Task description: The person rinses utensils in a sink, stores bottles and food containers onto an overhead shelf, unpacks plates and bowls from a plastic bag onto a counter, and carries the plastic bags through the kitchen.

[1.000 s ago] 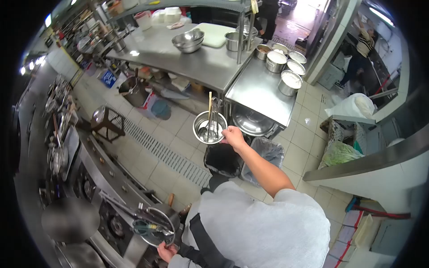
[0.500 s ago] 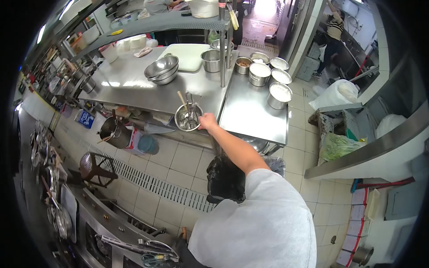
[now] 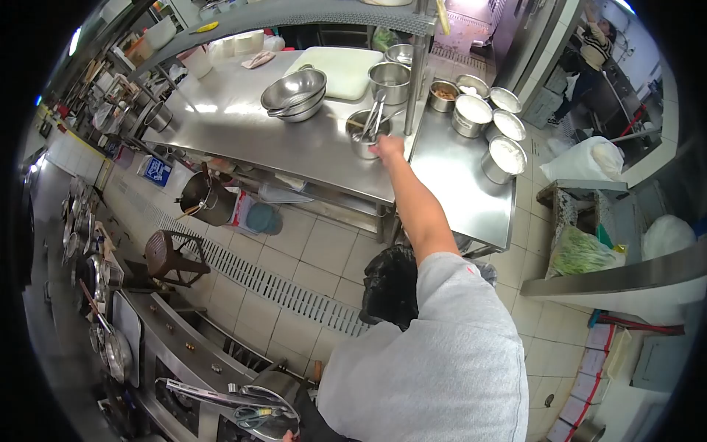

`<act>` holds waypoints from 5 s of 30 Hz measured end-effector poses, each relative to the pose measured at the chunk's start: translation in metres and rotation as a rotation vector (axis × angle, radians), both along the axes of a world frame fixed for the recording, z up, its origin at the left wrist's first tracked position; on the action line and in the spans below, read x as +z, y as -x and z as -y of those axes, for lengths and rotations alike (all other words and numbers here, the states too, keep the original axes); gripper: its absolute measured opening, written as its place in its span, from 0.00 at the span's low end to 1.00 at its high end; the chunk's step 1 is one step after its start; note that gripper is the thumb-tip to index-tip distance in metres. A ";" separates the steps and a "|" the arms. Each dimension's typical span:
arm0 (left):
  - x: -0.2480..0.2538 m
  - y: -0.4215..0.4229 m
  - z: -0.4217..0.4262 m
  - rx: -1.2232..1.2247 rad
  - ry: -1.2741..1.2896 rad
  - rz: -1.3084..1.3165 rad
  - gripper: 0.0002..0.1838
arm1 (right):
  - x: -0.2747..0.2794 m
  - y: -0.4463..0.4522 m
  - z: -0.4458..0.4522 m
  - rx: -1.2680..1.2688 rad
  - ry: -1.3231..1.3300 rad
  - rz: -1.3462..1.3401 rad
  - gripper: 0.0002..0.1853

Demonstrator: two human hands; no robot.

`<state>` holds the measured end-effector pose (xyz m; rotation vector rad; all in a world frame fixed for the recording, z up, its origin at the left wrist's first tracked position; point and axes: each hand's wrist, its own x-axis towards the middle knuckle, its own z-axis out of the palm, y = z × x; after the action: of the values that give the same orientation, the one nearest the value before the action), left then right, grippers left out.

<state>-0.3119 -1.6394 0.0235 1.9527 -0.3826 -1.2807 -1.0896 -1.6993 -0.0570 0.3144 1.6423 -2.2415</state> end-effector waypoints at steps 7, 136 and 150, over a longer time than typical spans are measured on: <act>-0.006 -0.012 -0.013 0.151 -0.025 0.034 0.15 | 0.000 0.028 0.003 -0.173 0.102 -0.053 0.10; -0.017 -0.615 -0.813 0.384 0.204 0.896 0.14 | 0.038 -1.606 -0.469 2.106 0.515 -0.773 0.27; -0.018 -0.614 -0.811 0.464 0.189 0.912 0.14 | 0.139 -1.692 -0.442 1.860 0.549 -1.425 0.30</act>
<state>0.3024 -0.8279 0.0051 2.1835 -0.4222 -0.0115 0.6021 -1.2571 0.0821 -2.2189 0.5601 -0.8982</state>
